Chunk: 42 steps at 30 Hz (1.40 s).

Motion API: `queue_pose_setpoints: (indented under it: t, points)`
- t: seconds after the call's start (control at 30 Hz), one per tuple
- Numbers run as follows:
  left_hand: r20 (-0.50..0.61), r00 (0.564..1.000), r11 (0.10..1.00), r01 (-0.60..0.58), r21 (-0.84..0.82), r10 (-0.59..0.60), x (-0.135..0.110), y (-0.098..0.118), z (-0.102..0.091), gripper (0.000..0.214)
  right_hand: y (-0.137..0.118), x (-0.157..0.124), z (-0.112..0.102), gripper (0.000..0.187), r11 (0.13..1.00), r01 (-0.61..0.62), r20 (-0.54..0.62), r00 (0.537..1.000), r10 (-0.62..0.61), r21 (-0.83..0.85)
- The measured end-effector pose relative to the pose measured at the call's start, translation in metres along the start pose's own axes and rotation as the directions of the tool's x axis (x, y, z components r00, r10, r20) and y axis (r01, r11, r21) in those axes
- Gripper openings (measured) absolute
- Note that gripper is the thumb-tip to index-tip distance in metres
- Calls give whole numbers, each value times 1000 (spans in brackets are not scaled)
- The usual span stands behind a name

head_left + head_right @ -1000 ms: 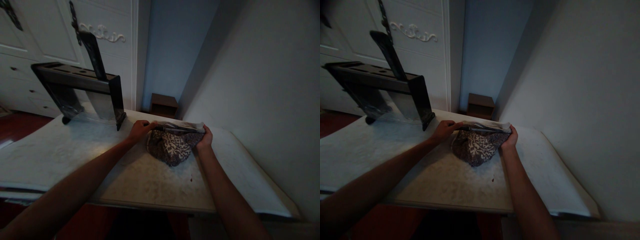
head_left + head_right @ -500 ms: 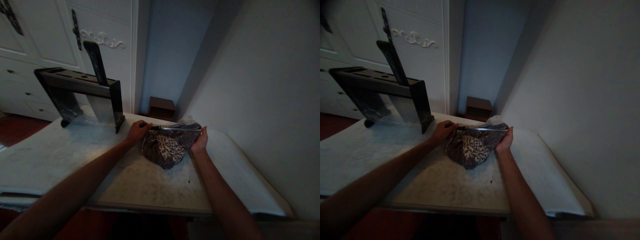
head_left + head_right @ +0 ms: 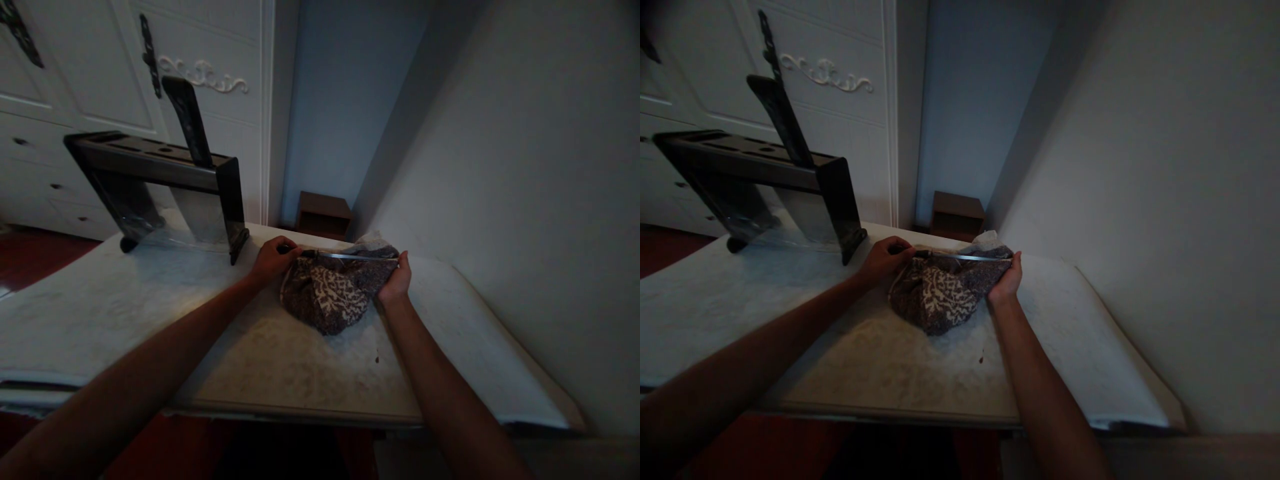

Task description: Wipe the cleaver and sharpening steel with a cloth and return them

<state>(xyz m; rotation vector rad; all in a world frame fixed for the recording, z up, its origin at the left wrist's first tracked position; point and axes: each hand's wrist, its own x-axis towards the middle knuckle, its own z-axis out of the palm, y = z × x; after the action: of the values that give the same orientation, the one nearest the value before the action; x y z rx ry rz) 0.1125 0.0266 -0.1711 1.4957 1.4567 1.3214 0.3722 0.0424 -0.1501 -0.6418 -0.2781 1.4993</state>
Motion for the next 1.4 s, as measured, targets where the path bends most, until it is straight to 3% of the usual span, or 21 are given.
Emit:
queue_pose_setpoints:
  t: [0.37,0.77,1.03,1.23,1.4]
  points:
    - [49,996,992,-77,104,73,4,-3,-4,40,0,3,-4,46,999,4,50,999,-2,-41]
    - [142,977,955,-187,232,157,0,2,-5,30,7,-15,13,17,994,28,113,993,-16,-103]
    - [190,912,860,-407,308,363,-4,3,-1,24,25,-29,16,20,948,-141,174,965,196,-285]
    - [168,871,819,-491,295,462,-8,5,4,19,36,-39,15,34,882,-62,243,950,196,-468]
    - [196,850,813,-525,252,489,-9,4,4,23,36,-44,16,35,843,-36,290,930,224,-536]
